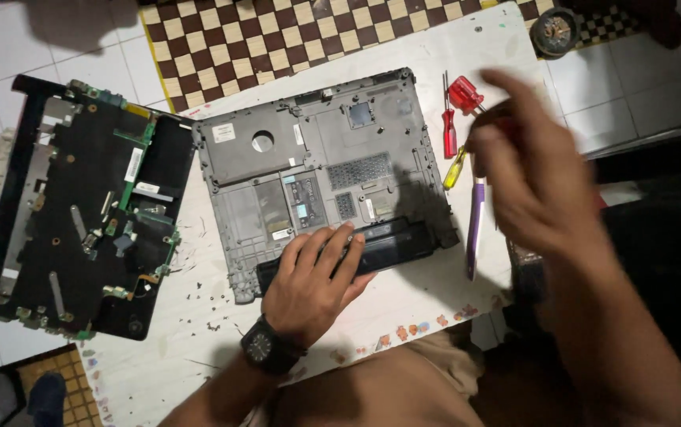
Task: Removing a laptop battery and cleaning the internal components and battery using brushes
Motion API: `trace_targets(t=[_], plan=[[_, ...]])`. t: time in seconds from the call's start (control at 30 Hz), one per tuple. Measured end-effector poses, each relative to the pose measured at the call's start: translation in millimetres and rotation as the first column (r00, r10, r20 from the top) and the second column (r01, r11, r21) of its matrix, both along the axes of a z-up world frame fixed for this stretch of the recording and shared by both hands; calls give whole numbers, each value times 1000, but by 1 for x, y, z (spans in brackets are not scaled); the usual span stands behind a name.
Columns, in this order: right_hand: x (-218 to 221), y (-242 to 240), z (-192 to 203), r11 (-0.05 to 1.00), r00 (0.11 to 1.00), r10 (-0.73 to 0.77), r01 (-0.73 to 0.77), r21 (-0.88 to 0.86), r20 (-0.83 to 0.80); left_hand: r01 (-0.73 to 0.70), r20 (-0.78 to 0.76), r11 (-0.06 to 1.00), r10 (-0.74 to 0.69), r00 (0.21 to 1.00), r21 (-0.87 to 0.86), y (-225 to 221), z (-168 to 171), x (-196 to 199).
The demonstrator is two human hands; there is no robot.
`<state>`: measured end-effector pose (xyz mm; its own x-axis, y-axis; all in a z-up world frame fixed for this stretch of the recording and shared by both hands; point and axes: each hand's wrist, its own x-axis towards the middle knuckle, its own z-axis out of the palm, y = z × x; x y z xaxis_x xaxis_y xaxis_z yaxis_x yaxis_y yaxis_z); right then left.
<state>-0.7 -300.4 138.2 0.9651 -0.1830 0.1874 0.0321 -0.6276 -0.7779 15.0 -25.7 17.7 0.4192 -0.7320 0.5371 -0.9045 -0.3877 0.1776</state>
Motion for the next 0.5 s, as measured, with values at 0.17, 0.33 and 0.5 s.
trace_targets(t=[0.17, 0.33, 0.5], plan=[[-53, 26, -4, 953, 972, -209, 227, -203, 105, -49, 48, 989, 43, 998, 137, 1, 21, 4], [-79, 38, -76, 967, 941, -128, 189, -171, 314, -42, 23, 989, 39, 999, 141, 2, 13, 4], [-86, 42, -114, 968, 882, -214, 249, -28, 420, 34, -37, 999, -34, 999, 13, 3, -2, 3]])
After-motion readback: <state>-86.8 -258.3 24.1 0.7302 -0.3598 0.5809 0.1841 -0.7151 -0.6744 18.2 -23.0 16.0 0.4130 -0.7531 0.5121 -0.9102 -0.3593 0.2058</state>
